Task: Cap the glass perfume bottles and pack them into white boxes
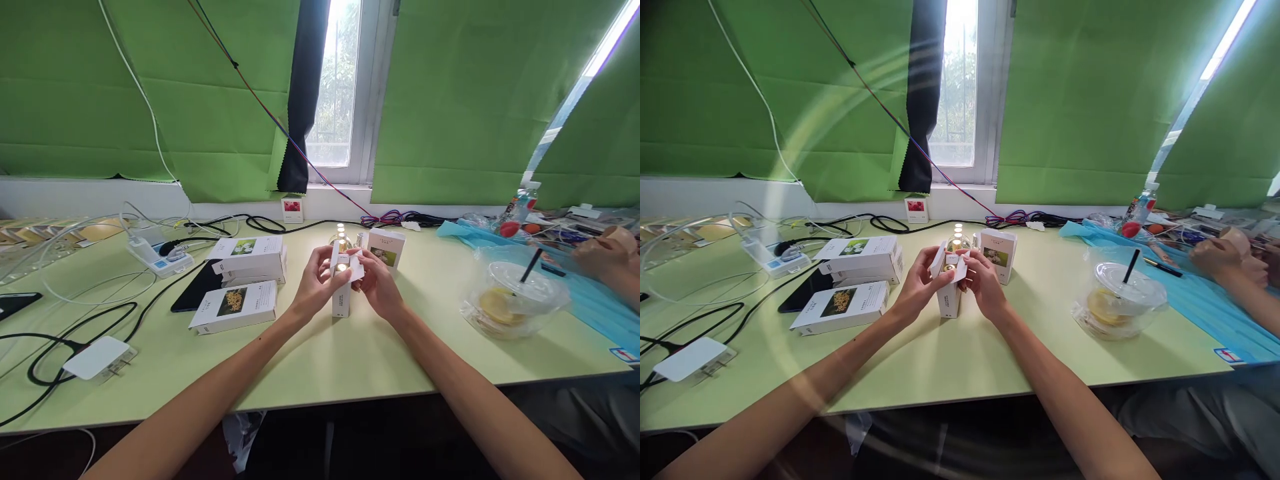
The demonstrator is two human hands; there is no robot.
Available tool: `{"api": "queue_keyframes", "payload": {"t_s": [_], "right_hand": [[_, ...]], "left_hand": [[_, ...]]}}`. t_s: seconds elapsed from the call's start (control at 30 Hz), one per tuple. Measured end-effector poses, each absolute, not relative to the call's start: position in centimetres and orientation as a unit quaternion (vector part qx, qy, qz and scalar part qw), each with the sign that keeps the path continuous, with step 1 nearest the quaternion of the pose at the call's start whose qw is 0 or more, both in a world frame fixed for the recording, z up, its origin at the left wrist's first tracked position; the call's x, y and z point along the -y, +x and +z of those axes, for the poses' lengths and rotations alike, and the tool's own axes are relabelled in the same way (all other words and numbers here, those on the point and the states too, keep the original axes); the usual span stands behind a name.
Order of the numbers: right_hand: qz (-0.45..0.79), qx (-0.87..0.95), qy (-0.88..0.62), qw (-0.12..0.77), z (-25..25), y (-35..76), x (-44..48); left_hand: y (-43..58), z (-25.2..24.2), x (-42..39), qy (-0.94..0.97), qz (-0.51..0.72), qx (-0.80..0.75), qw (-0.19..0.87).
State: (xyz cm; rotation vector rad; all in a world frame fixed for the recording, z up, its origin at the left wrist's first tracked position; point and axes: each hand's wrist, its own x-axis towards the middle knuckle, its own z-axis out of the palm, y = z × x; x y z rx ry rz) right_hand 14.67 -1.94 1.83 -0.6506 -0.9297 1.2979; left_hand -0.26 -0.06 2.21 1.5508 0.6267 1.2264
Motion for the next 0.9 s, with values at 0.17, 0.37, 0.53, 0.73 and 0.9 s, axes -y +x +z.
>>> {"api": "queue_keyframes", "payload": {"t_s": [0.17, 0.37, 0.53, 0.73, 0.9], "right_hand": [[0.574, 0.411, -0.29, 0.647, 1.6, 14.7, 1.8], [0.563, 0.415, -0.303, 0.647, 1.6, 14.6, 1.6], [0.559, 0.425, -0.306, 0.643, 1.3, 14.5, 1.4], [0.556, 0.44, -0.3, 0.639, 0.7, 14.5, 1.2], [0.538, 0.454, -0.309, 0.64, 0.5, 14.5, 1.0]], "left_hand": [[-0.4, 2.1, -0.1, 0.654, 0.513, -0.271, 0.485], [-0.1, 2.2, -0.1, 0.65, 0.527, -0.283, 0.469], [0.3, 2.4, 0.4, 0.635, 0.552, -0.286, 0.459], [0.6, 2.7, 0.7, 0.625, 0.564, -0.31, 0.442], [0.3, 3.0, 0.8, 0.616, 0.558, -0.311, 0.462]]}}
